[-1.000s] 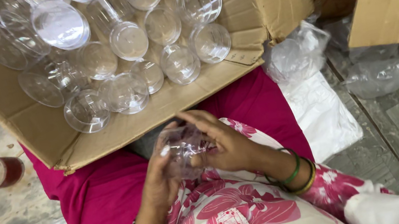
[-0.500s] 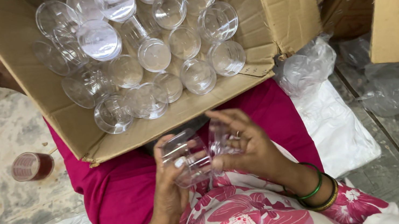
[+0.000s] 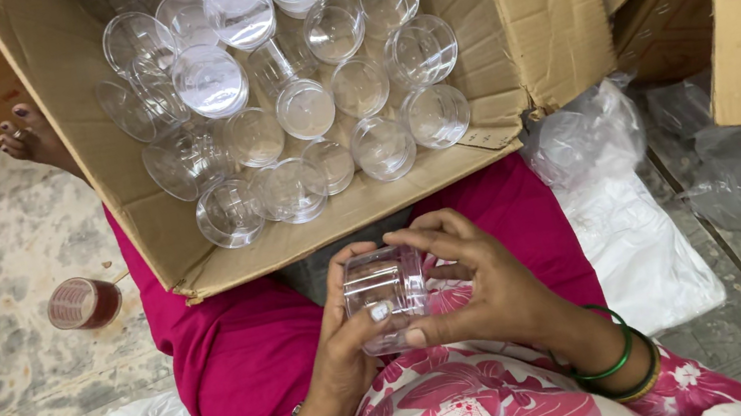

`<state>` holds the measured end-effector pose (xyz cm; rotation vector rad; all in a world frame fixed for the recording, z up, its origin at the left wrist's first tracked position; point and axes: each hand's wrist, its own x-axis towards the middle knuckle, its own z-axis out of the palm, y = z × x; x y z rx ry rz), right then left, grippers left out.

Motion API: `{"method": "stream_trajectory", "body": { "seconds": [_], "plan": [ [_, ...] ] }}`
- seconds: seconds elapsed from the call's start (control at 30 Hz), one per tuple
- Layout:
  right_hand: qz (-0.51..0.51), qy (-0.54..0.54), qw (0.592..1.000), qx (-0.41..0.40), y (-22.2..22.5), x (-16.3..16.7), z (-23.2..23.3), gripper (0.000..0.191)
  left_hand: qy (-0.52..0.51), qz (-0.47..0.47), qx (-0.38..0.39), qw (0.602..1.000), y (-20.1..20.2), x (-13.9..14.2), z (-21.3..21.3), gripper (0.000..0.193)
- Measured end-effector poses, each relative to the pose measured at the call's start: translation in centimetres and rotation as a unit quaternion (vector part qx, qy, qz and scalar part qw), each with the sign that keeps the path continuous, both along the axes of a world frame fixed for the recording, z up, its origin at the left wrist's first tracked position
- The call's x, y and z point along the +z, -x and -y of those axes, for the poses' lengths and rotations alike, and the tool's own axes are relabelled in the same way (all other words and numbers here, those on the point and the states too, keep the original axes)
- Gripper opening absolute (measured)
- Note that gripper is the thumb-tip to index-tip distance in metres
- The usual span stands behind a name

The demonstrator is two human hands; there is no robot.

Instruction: The person sits on the floor with a cardboard box of clear plastic containers on their lap. They open plastic bags, insert a container into each bag, and place the bagged containers back into the box, repeating the process one container at a time.

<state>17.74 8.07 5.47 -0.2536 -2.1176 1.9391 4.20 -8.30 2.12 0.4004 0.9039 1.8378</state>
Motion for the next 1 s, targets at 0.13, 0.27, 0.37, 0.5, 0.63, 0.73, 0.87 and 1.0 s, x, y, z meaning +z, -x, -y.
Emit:
{"method": "stream_trajectory", "body": {
  "seconds": [0.13, 0.27, 0.37, 0.5, 0.63, 0.73, 0.87, 1.0],
  "plan": [
    [0.01, 0.03, 1.0, 0.002, -0.1, 0.5, -0.1, 0.092, -0.007, 0.026, -0.01, 1.0, 0.0, 0.5, -0.1, 0.074],
    [0.023, 0.077, 0.997, -0.018, 0.1, 0.5, 0.3, 0.094, 0.022, -0.002, -0.003, 1.0, 0.0, 0.6, -0.1, 0.077],
    [-0.003, 0.049, 0.999, -0.01, 0.1, 0.4, 0.5, 0.092, 0.024, 0.001, 0.003, 1.0, 0.1, 0.4, 0.1, 0.076],
    [0.0, 0.03, 0.999, 0.013, 0.0, 0.5, 0.4, 0.091, 0.004, 0.013, -0.002, 1.0, 0.0, 0.0, 0.2, 0.077],
    [-0.004, 0.031, 0.999, 0.021, -0.2, 0.8, 0.3, 0.09, -0.006, 0.007, -0.004, 1.0, -0.2, -0.2, 0.1, 0.078],
    [-0.001, 0.042, 0.999, 0.022, -0.3, 1.1, 0.3, 0.09, -0.01, 0.001, -0.009, 1.0, -0.3, 0.0, 0.1, 0.08],
    [0.011, 0.051, 0.998, 0.025, -0.6, 1.8, 0.1, 0.09, 0.0, 0.006, -0.019, 1.0, -0.5, 0.5, 0.1, 0.082],
    [0.004, 0.017, 1.0, 0.017, -0.9, 2.2, 0.0, 0.091, 0.003, 0.0, -0.022, 1.0, -0.5, 0.7, -0.1, 0.084]
  ]
}}
